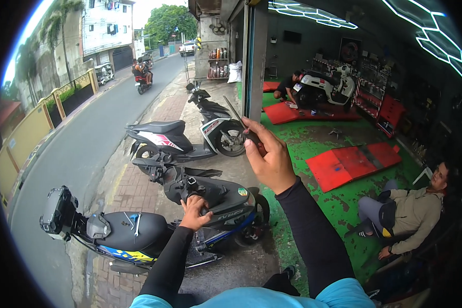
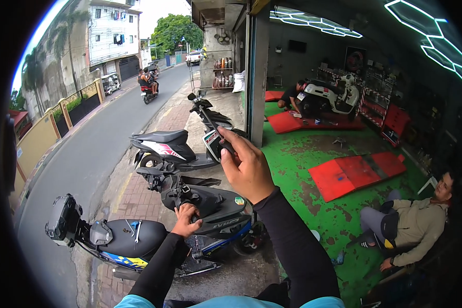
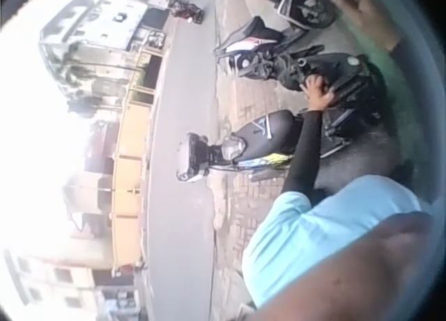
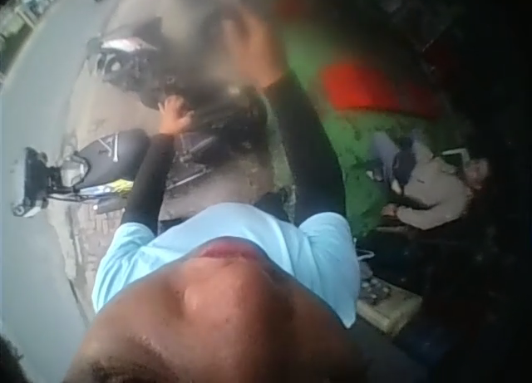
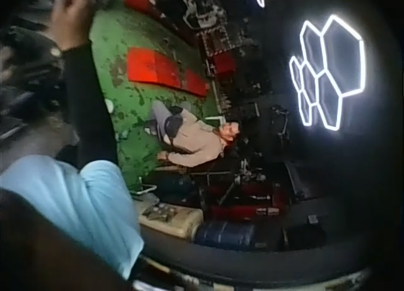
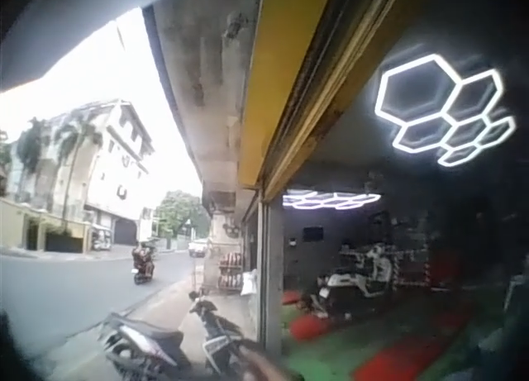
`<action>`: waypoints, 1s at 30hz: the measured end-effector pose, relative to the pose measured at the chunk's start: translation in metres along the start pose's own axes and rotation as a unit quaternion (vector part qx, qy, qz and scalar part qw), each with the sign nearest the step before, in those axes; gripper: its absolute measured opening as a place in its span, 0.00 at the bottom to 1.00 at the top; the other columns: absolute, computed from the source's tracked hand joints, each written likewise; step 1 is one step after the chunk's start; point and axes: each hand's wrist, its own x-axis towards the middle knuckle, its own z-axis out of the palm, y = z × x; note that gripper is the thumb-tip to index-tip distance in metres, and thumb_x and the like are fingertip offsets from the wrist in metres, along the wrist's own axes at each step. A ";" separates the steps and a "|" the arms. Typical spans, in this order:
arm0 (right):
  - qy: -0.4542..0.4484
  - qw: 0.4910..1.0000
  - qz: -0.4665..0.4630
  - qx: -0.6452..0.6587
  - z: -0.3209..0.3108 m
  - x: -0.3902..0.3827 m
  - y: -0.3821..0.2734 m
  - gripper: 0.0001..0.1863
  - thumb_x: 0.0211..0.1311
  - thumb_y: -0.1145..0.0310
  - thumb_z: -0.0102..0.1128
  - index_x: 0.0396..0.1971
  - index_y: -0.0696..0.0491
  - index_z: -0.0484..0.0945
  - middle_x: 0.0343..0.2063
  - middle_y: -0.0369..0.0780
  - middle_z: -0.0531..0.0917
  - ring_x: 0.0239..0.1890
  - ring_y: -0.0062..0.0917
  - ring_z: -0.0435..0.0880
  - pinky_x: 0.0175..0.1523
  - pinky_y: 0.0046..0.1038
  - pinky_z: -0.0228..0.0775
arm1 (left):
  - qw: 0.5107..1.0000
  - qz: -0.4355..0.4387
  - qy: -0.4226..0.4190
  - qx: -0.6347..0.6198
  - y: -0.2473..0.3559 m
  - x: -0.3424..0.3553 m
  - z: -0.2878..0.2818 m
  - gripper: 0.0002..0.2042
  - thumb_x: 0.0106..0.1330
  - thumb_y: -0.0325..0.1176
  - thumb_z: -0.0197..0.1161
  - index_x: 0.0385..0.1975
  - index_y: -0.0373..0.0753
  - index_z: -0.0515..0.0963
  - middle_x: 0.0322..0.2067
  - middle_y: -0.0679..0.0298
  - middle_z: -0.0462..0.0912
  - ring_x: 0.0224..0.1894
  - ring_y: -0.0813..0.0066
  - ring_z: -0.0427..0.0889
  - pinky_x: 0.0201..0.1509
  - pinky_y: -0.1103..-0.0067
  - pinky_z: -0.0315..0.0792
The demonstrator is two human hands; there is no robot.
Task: Repairing and maintaining the handlebar throttle assembly of a motorcycle.
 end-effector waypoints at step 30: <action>-0.149 0.440 0.806 -0.368 -0.149 -0.604 0.119 0.31 0.56 0.60 0.58 0.62 0.54 0.72 0.55 0.51 0.79 0.57 0.44 0.79 0.62 0.39 0.71 | 0.996 -0.010 0.086 -0.013 0.002 -0.005 0.011 0.18 0.52 0.49 0.66 0.36 0.44 0.75 0.49 0.66 0.73 0.65 0.60 0.63 0.68 0.34 0.29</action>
